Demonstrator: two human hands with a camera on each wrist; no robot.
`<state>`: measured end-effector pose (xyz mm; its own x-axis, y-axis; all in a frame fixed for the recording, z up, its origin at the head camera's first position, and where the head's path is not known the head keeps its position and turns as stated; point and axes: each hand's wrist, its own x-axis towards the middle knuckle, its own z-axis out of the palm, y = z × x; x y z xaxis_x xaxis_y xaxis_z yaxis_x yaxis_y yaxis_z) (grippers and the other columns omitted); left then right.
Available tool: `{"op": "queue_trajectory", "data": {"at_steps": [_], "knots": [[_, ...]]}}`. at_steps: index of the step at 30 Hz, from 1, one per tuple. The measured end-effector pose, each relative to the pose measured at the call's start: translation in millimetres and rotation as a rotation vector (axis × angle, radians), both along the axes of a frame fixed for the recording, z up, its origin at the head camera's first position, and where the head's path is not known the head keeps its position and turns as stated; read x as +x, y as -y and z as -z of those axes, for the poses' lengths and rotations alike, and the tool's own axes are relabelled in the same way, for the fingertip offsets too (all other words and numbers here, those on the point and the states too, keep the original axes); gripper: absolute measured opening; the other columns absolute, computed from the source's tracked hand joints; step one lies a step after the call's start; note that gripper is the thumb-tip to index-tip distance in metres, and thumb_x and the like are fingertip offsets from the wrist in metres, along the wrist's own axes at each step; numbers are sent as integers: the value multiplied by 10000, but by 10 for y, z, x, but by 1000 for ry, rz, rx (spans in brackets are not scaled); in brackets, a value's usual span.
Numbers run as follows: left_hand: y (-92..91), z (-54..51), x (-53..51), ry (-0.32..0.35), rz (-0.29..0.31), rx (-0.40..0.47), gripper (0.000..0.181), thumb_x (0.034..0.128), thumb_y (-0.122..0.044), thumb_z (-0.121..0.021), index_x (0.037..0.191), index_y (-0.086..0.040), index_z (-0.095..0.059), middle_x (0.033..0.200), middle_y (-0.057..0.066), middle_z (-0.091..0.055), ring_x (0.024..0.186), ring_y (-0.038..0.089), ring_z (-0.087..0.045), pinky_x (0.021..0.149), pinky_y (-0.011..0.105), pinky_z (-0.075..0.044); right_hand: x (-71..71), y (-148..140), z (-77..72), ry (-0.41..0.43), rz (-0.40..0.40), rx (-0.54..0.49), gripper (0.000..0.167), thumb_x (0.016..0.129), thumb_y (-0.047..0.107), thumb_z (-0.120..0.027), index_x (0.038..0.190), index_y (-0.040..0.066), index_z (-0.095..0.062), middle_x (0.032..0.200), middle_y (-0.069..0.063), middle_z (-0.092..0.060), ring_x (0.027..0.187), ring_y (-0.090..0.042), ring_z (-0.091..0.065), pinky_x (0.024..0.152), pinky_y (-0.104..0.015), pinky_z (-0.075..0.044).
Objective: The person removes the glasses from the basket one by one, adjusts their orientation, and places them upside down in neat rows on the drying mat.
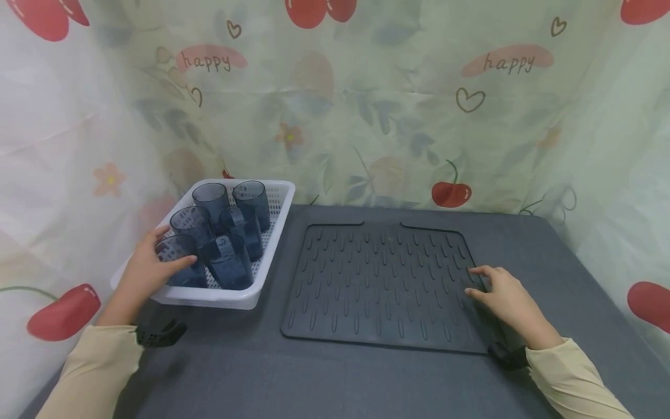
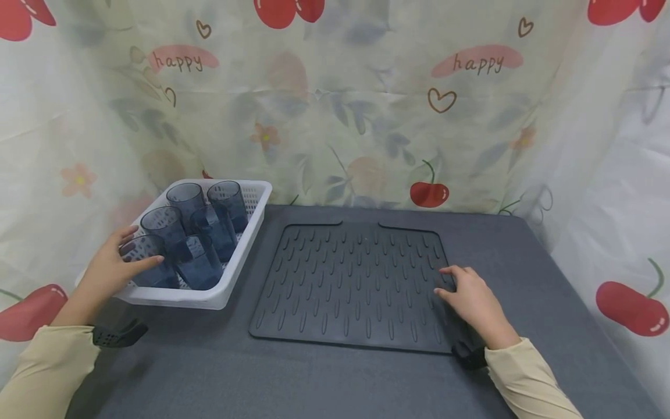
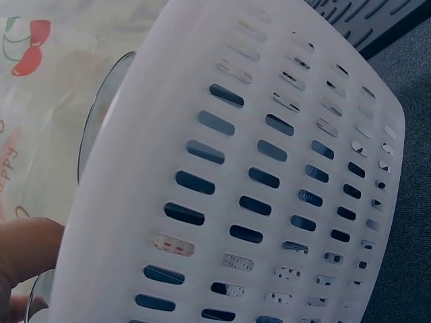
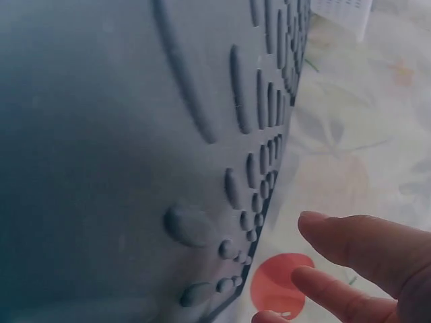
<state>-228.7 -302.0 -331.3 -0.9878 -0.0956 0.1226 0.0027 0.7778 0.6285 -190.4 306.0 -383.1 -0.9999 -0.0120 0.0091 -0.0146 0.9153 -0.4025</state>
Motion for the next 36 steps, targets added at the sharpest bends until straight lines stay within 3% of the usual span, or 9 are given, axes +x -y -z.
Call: {"op": "queue_trajectory", "data": {"at_steps": [7,22,32,36], "knots": [[17,14,-22,11,11,-12,970,867,-355,-708,1503,76,-117,1498,384,-180,1328,579,-234,1023,708,-261,-4,-46,54,35,-9,9,592,884,310,-692,1329,-33,-506,1171,-330,-520,1010,-440,-537,769,-575,-460],[21,9,-38,9,39,-50,972,846,-315,-729,1490,102,-133,1478,402,-199,1327,582,-232,1032,704,-250,44,-76,201,10,-86,47,601,833,281,-748,1282,-65,-550,1298,-369,-475,1201,-564,-427,928,-658,-392],[24,-43,-71,68,64,-104,983,818,-270,-749,1472,138,-139,1457,425,-209,1313,597,-237,1028,704,-260,54,-69,188,18,-119,60,564,836,253,-742,1255,-83,-568,1290,-370,-487,1200,-556,-436,934,-648,-395],[20,-41,-69,74,47,-121,977,807,-282,-757,1467,134,-169,1434,429,-252,1291,592,-281,1015,698,-292,52,-63,186,21,-117,66,560,834,243,-744,1254,-83,-569,1290,-372,-485,1200,-558,-435,934,-648,-397]]}}
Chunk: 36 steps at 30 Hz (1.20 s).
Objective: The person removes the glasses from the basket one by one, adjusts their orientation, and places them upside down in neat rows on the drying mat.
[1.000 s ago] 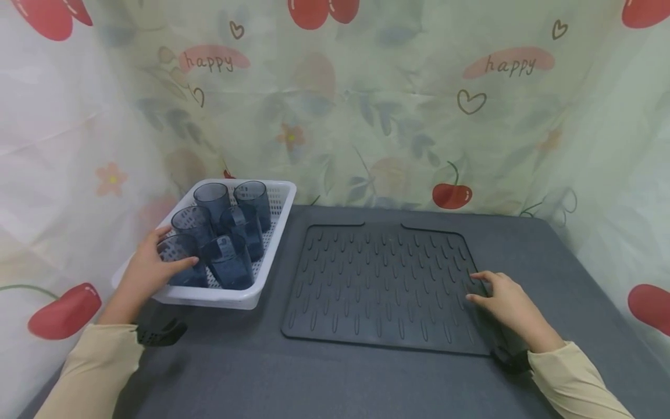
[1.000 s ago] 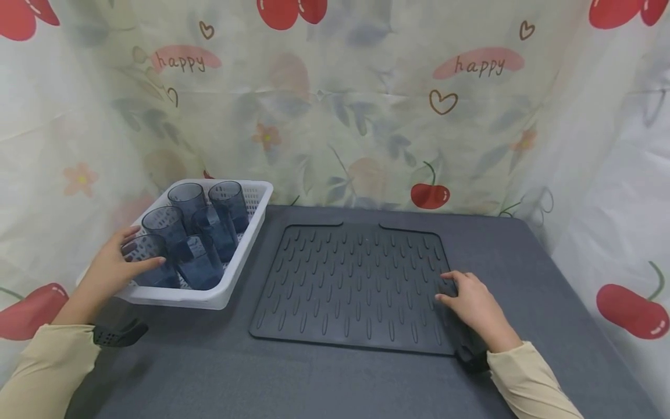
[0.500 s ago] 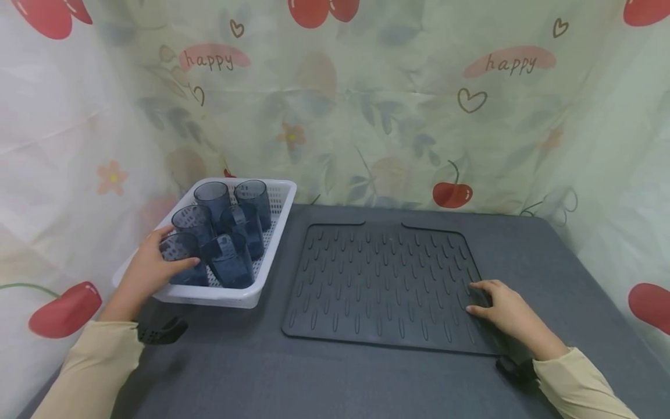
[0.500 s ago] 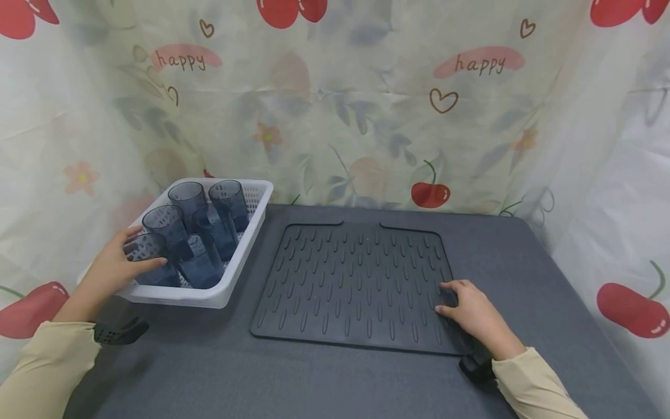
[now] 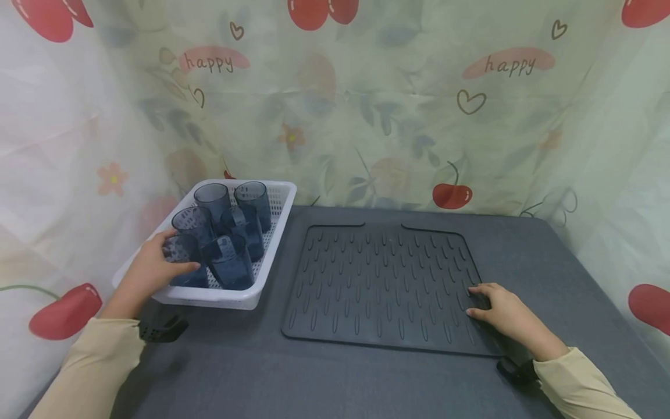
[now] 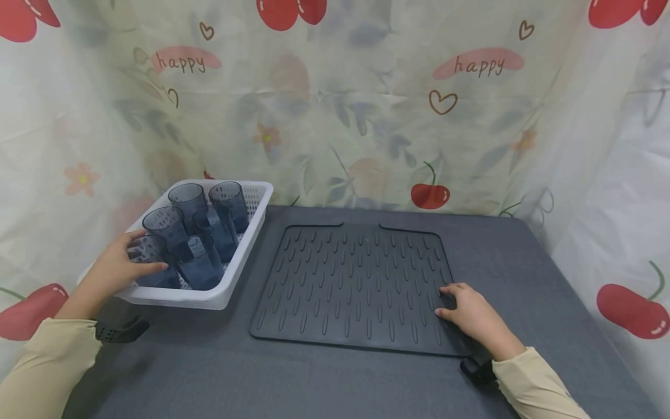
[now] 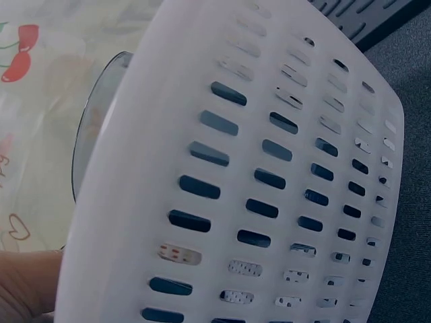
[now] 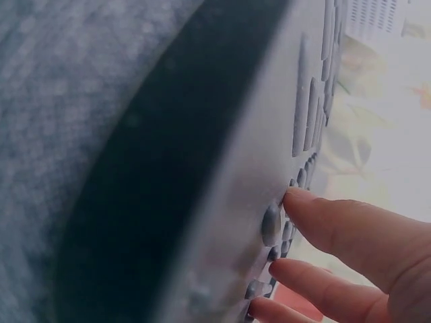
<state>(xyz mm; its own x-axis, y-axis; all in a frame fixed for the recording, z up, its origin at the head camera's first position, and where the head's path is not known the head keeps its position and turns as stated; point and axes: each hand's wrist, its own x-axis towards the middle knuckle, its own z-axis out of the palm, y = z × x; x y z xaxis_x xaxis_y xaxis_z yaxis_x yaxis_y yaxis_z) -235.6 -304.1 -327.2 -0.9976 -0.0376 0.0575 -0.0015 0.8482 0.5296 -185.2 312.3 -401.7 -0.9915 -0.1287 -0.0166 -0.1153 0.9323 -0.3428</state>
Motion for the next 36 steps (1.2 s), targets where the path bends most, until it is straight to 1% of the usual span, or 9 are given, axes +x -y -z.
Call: {"op": "queue_trajectory", "data": {"at_steps": [6,10,17,21,30,33,36], "knots": [[-17,-5,16,22,-48,40,976,802,-323,-764,1483,87,-198,1410,405,-328,1250,565,-370,967,674,-381,2,-8,4,0,-8,-6,570,829,249,-749,1253,-86,-569,1285,-373,-485,1194,-559,-437,930,-647,-399],[-21,-19,32,35,-68,46,974,800,-342,-764,1482,80,-212,1400,401,-346,1239,559,-380,962,672,-389,1,-9,-5,5,-14,-13,574,831,252,-747,1257,-85,-566,1289,-371,-482,1196,-559,-433,930,-649,-398],[8,-37,35,64,-78,55,986,804,-416,-753,1482,73,-230,1374,406,-373,1217,546,-405,945,657,-414,-7,-18,-12,16,-13,-14,582,830,264,-750,1260,-81,-564,1285,-365,-486,1193,-555,-439,929,-643,-400],[-4,-85,47,71,-96,55,992,802,-432,-751,1483,69,-232,1376,404,-377,1215,542,-410,943,650,-420,-7,-16,-14,16,-9,-15,580,828,262,-752,1257,-81,-566,1281,-366,-488,1190,-555,-442,927,-643,-401],[-20,-231,106,53,-145,59,1011,806,-443,-743,1508,35,-193,1417,396,-331,1243,562,-363,956,670,-394,-5,-21,4,-4,-12,-14,562,816,243,-762,1237,-82,-579,1257,-361,-509,1180,-552,-454,924,-638,-407],[-7,-271,112,38,-156,69,1018,806,-451,-742,1512,30,-188,1421,392,-329,1246,555,-367,957,664,-400,-4,-20,8,-5,-11,-19,567,816,247,-762,1240,-81,-578,1259,-361,-506,1181,-552,-451,925,-639,-405],[4,-311,124,11,-146,80,1012,805,-452,-747,1509,30,-202,1415,386,-349,1249,543,-385,957,653,-406,-2,-15,2,-12,-11,-26,566,815,243,-762,1240,-81,-578,1258,-362,-509,1180,-553,-452,925,-639,-406]]}}
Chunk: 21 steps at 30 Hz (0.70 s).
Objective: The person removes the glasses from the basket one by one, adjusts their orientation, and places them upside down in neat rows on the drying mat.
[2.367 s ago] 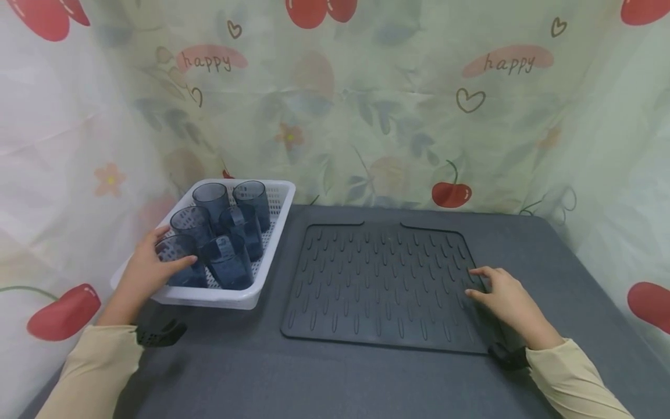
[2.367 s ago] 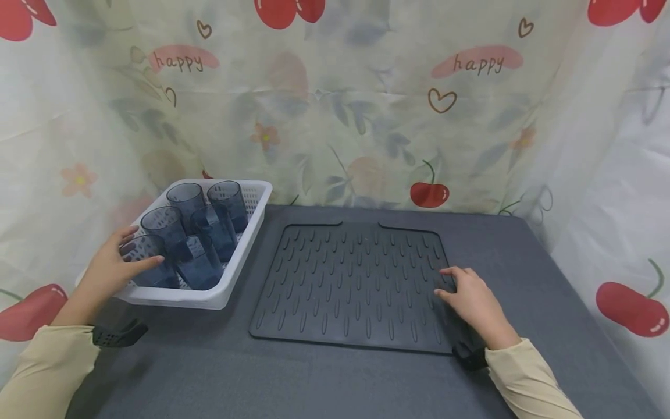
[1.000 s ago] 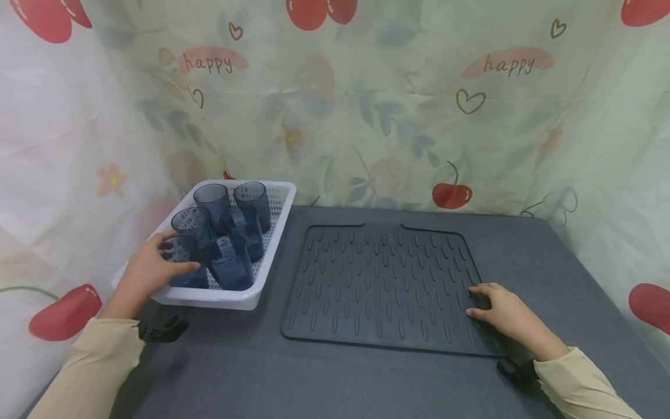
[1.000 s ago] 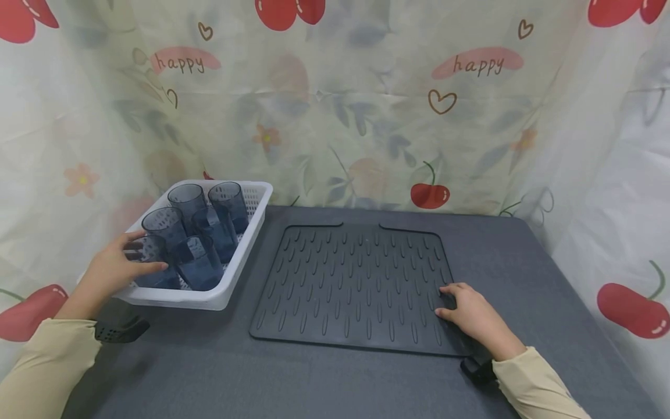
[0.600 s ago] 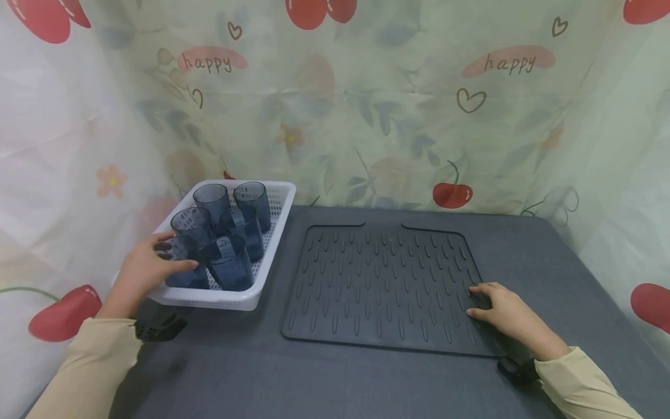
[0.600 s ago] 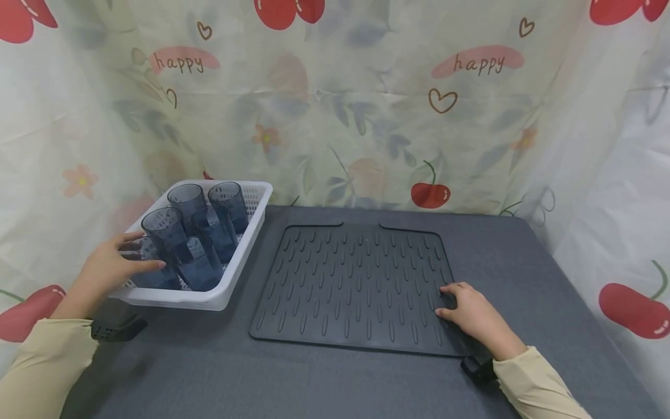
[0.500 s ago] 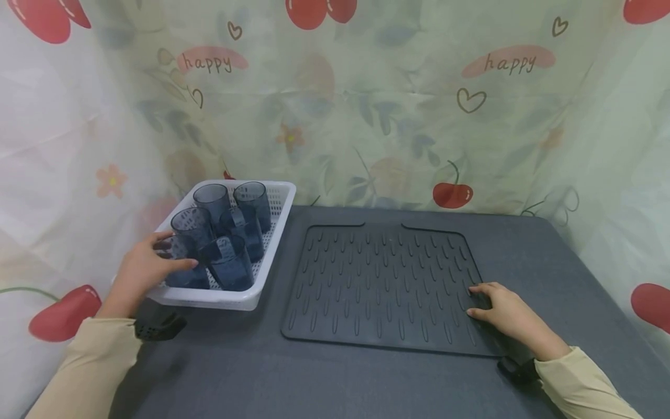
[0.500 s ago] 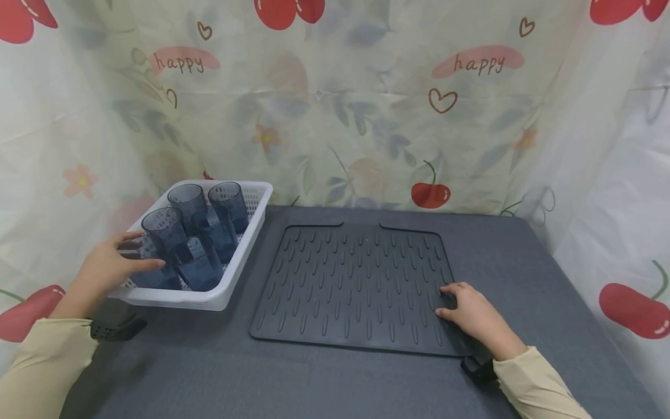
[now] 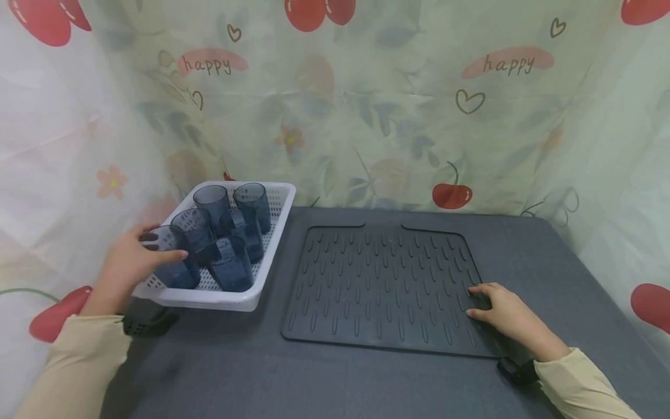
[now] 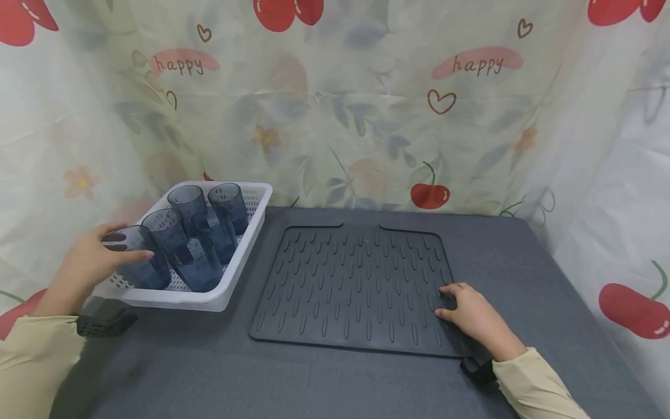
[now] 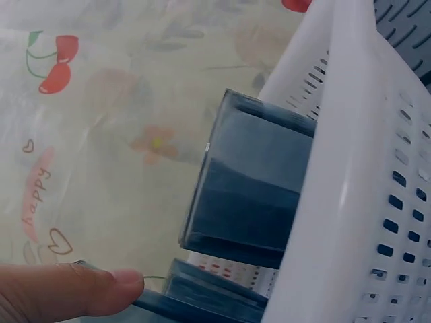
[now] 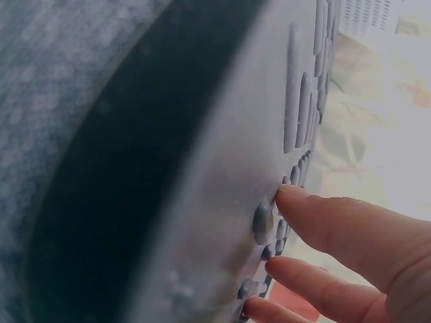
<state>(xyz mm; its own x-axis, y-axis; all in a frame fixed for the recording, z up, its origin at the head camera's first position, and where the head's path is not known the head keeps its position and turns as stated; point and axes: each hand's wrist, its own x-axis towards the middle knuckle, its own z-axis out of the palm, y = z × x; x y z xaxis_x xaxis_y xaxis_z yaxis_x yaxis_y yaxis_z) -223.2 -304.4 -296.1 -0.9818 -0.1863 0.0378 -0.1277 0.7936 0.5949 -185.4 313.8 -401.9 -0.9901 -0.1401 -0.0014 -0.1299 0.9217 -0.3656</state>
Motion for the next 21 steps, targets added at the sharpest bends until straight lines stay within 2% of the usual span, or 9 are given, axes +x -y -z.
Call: {"op": "queue_trajectory", "data": {"at_steps": [4,9,15,21], "knots": [[4,-51,13,-25,20,4,997,804,-465,-747,1506,20,-231,1420,374,-358,1261,535,-391,959,646,-407,6,0,-6,5,6,-8,570,815,247,-763,1246,-76,-576,1266,-363,-503,1185,-557,-445,925,-642,-404],[5,-115,29,-47,6,-2,955,811,-458,-742,1504,-6,-265,1419,362,-371,1250,524,-400,943,645,-410,2,3,-9,4,10,-10,567,813,241,-763,1248,-71,-577,1272,-365,-499,1189,-560,-440,926,-647,-400],[1,-231,54,-60,-4,11,987,823,-463,-729,1525,-12,-203,1429,362,-370,1272,527,-389,956,653,-392,7,7,-13,-1,11,-14,565,810,234,-767,1245,-72,-579,1267,-364,-504,1187,-561,-442,923,-647,-402],[-19,-351,91,-104,-15,14,989,825,-466,-726,1532,-23,-193,1429,350,-385,1273,525,-398,966,650,-377,8,7,-27,29,22,-14,583,820,244,-759,1269,-71,-561,1288,-369,-484,1203,-564,-424,932,-654,-394]]}}
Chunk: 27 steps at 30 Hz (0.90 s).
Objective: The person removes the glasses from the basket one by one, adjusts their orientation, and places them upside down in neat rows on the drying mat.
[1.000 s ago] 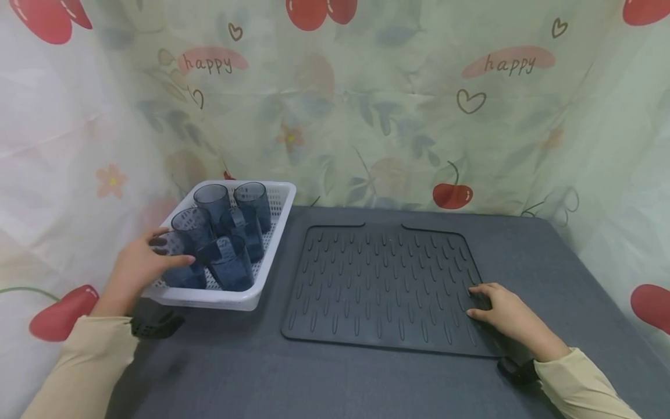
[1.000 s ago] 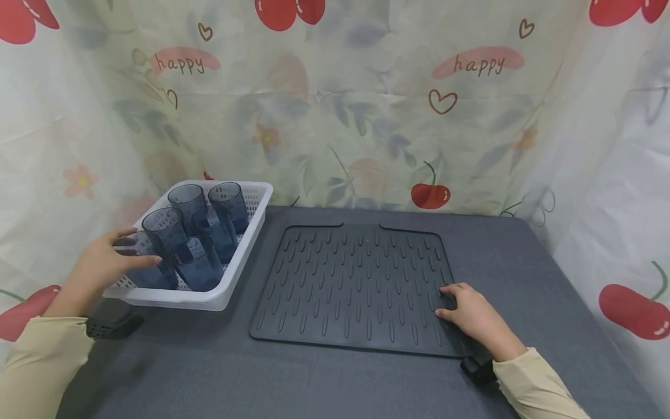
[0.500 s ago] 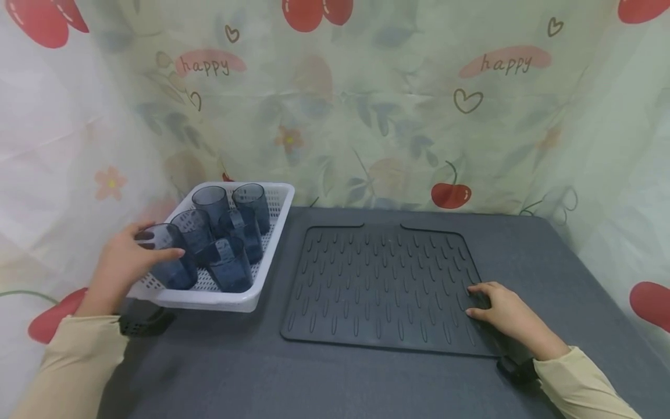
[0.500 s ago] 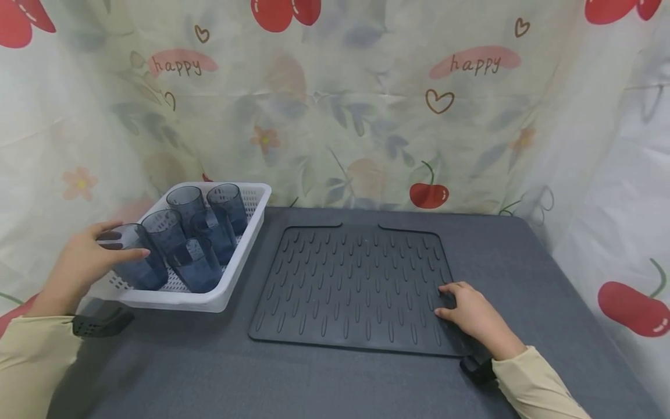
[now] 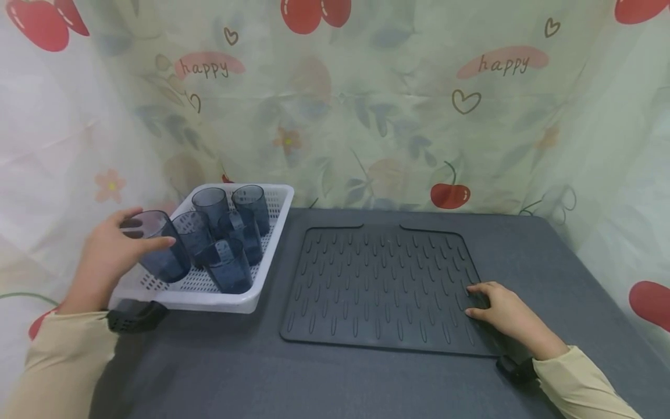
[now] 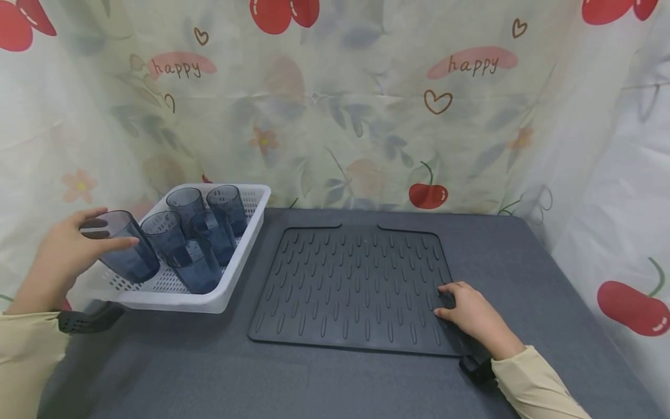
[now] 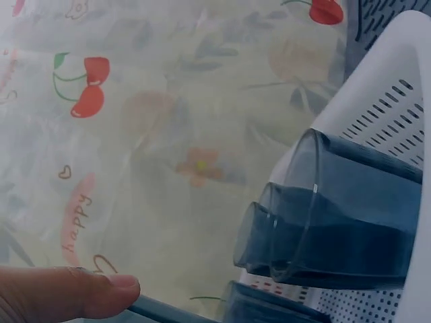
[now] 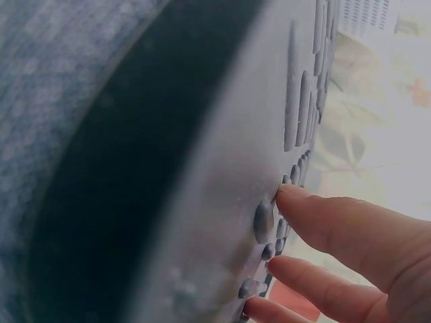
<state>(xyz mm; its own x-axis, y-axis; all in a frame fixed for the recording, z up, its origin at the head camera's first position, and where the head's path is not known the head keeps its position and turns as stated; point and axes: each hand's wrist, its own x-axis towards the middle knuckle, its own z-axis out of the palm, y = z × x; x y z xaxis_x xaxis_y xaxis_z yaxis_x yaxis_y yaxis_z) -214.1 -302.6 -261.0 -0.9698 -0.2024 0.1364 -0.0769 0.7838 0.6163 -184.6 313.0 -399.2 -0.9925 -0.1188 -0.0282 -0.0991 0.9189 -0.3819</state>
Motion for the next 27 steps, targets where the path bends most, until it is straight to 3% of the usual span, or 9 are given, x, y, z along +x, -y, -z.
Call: {"op": "queue_trajectory", "data": {"at_steps": [12,16,19,22,23,27], "knots": [[-160,-273,130,-84,-29,91,960,825,-432,-739,1552,-128,-191,1524,239,-329,1325,470,-384,1013,618,-362,-11,-14,26,-25,-10,3,574,812,246,-765,1252,-71,-575,1267,-359,-507,1187,-553,-446,926,-644,-401],[-227,-339,160,-105,-27,115,971,801,-453,-761,1552,-171,-215,1532,189,-347,1343,402,-409,1032,553,-391,-12,-14,30,-21,-7,3,576,812,247,-765,1254,-70,-574,1269,-358,-506,1191,-554,-443,928,-643,-401],[-273,-363,181,-132,-29,141,970,773,-464,-783,1544,-227,-245,1517,153,-385,1327,349,-455,967,307,-481,-12,-11,23,-10,-2,3,586,815,252,-763,1266,-66,-566,1283,-361,-494,1200,-559,-431,931,-648,-397],[-336,-389,210,-164,-25,172,940,766,-450,-792,1532,-279,-273,1500,141,-412,1307,330,-483,820,103,-461,-15,-5,16,-7,1,1,591,816,255,-762,1272,-63,-563,1287,-366,-492,1202,-561,-430,931,-650,-397],[-360,-398,220,-174,-22,185,932,764,-439,-797,1527,-290,-282,1494,140,-420,1302,326,-490,766,57,-439,-18,-2,12,-4,3,0,593,818,257,-760,1277,-61,-560,1291,-368,-489,1204,-562,-427,932,-651,-396],[-463,-424,254,-208,0,238,895,772,-386,-805,1513,-304,-311,1468,126,-439,1296,299,-502,765,39,-450,-32,24,-24,-1,14,0,591,831,275,-746,1288,-48,-556,1304,-374,-478,1209,-564,-422,928,-661,-392]]}}
